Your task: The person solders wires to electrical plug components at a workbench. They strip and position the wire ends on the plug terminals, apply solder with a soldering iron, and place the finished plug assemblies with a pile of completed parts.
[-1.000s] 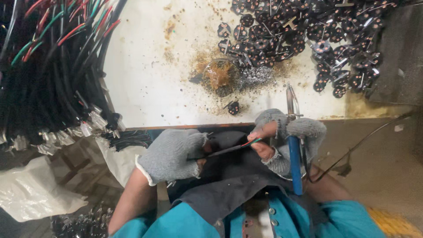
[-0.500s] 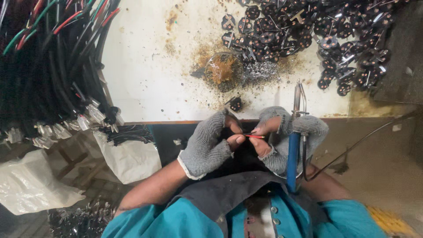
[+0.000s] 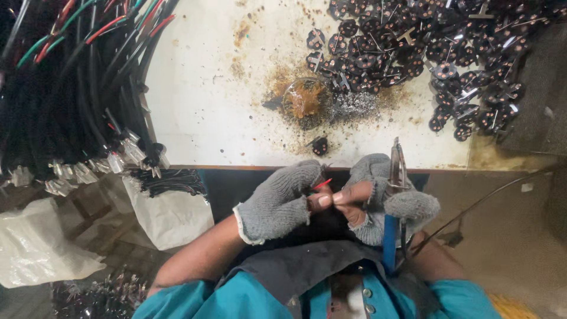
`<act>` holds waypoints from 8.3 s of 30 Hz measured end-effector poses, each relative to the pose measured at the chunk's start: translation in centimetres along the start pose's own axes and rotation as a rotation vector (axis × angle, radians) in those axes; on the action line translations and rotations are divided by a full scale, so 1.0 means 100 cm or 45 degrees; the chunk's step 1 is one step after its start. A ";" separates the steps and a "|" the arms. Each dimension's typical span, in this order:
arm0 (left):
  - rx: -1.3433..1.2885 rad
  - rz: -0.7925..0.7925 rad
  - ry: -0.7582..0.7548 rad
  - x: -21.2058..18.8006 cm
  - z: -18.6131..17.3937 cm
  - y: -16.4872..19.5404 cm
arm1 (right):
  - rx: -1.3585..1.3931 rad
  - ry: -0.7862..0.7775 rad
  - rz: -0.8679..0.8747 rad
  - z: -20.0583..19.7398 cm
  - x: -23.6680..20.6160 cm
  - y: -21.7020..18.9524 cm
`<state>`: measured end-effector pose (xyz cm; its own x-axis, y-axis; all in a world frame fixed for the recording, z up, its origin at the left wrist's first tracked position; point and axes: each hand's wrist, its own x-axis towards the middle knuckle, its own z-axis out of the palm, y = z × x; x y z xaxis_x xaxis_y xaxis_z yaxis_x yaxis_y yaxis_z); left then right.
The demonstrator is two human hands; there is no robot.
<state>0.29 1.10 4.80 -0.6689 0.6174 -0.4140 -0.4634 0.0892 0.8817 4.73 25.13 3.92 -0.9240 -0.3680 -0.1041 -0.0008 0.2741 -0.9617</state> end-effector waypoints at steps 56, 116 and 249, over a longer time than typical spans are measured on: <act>0.727 0.257 0.888 0.026 -0.052 0.016 | -0.768 0.473 -0.097 0.002 0.065 -0.019; 1.199 0.399 0.663 0.023 -0.012 -0.010 | -0.527 -0.499 0.120 -0.009 -0.027 0.093; 1.032 0.982 0.659 -0.009 -0.013 -0.010 | -0.001 0.293 0.206 0.015 0.035 -0.039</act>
<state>0.68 -0.55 3.99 -0.8446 0.3572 0.3988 0.5256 0.4115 0.7445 2.08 21.51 6.89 -0.9747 -0.1078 -0.1958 0.1536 0.3135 -0.9371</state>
